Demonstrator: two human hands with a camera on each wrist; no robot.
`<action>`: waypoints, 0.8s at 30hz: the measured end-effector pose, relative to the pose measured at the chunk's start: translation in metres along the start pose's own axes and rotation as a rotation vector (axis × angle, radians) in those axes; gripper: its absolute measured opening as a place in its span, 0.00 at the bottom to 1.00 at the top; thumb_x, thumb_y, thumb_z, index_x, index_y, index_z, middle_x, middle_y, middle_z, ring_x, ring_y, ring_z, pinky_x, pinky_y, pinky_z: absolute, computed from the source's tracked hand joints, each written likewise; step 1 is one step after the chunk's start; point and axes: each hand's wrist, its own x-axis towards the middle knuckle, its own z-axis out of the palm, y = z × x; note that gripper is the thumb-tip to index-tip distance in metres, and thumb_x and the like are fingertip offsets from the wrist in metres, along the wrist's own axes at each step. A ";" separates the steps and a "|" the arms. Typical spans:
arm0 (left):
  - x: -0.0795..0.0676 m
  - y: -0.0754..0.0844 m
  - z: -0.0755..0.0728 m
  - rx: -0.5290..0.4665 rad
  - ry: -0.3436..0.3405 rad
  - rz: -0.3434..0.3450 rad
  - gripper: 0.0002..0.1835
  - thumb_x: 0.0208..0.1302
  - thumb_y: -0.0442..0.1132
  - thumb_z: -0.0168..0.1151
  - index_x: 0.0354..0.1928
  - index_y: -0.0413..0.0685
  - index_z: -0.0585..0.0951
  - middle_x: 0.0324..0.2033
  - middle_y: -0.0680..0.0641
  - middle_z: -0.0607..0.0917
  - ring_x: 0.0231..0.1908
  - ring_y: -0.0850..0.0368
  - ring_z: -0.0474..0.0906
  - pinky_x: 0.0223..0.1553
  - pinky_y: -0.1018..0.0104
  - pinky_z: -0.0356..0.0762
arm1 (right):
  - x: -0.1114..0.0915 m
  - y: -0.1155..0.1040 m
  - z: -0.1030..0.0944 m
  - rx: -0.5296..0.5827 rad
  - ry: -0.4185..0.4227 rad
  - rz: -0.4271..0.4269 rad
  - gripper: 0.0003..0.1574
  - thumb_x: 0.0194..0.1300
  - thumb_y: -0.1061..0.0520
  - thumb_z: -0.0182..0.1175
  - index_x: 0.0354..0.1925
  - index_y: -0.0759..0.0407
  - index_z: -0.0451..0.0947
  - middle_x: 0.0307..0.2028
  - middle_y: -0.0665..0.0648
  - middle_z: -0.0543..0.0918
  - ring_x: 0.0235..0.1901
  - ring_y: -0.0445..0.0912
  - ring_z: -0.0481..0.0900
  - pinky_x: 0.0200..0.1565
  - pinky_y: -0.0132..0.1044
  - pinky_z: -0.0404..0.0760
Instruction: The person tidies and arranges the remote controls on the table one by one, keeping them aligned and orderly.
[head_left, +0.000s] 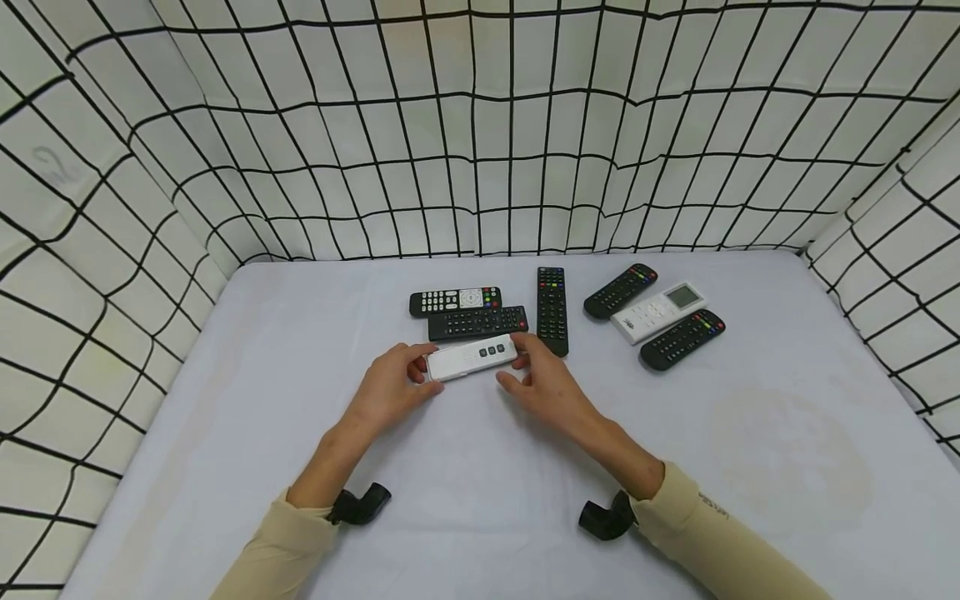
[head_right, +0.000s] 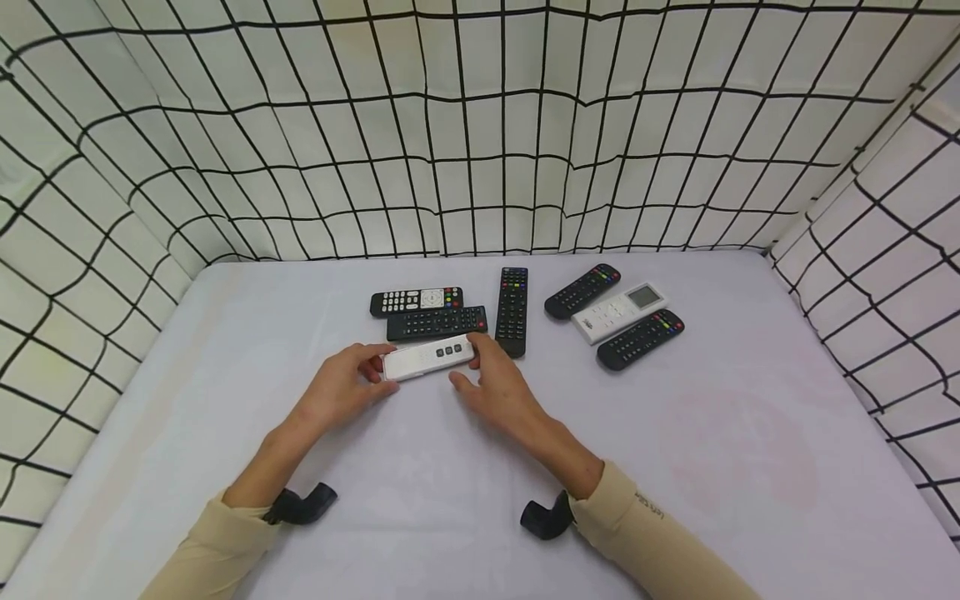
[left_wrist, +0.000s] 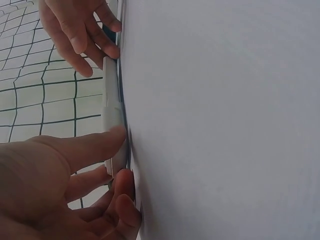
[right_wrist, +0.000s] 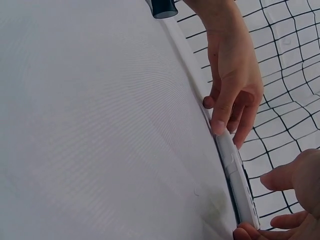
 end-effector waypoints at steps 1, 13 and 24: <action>0.000 0.000 0.000 0.002 -0.001 0.003 0.31 0.60 0.36 0.76 0.66 0.40 0.80 0.39 0.44 0.82 0.38 0.54 0.78 0.41 0.64 0.72 | 0.000 0.000 0.000 0.005 0.000 -0.002 0.41 0.70 0.58 0.68 0.75 0.63 0.63 0.64 0.62 0.78 0.47 0.48 0.80 0.45 0.37 0.80; -0.009 0.001 0.001 -0.035 0.009 -0.008 0.29 0.55 0.38 0.81 0.58 0.38 0.82 0.39 0.44 0.83 0.38 0.54 0.78 0.40 0.64 0.73 | 0.002 -0.002 0.003 0.072 0.022 -0.057 0.40 0.70 0.61 0.67 0.74 0.64 0.64 0.66 0.63 0.76 0.50 0.50 0.84 0.48 0.39 0.85; -0.016 -0.001 0.000 -0.033 0.027 0.026 0.32 0.55 0.38 0.81 0.63 0.44 0.81 0.40 0.44 0.82 0.37 0.55 0.78 0.39 0.64 0.71 | 0.015 -0.003 0.007 0.157 0.047 -0.081 0.32 0.71 0.64 0.64 0.70 0.66 0.69 0.63 0.65 0.78 0.55 0.53 0.83 0.55 0.44 0.85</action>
